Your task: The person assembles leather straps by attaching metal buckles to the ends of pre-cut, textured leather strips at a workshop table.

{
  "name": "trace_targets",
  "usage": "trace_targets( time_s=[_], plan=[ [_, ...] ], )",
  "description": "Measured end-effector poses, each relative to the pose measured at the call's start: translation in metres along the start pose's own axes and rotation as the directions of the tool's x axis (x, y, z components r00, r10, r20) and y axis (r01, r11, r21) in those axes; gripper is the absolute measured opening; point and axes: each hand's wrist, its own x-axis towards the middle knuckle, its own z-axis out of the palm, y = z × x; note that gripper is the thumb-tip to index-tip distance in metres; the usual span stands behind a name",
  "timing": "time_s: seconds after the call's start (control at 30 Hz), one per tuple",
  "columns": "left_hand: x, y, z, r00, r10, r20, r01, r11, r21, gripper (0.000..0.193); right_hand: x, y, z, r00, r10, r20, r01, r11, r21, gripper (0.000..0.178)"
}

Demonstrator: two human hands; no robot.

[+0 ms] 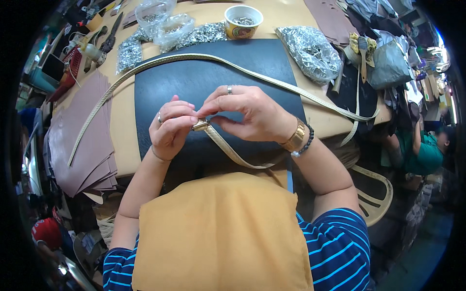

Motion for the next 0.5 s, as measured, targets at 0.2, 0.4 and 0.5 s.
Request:
trace_targets(
  time_s=[0.2, 0.4, 0.5],
  plan=[
    [-0.002, -0.003, 0.009, 0.968, -0.22, -0.123, 0.177, 0.94, -0.292, 0.02, 0.009, 0.012, 0.018, 0.99, -0.025, -0.139, 0.031, 0.999, 0.036, 0.032],
    [-0.011, -0.002, 0.016, 0.789, -0.612, -0.056, 0.376, 0.554, -0.743, 0.014, 0.017, 0.025, 0.03, 0.971, 0.088, -0.224, -0.049, 0.983, 0.176, 0.028],
    [-0.009, -0.002, 0.014, 0.784, -0.617, -0.069, 0.394, 0.58, -0.713, 0.012, 0.021, 0.026, 0.032, 0.967, 0.124, -0.221, -0.083, 0.979, 0.186, 0.026]
  ],
)
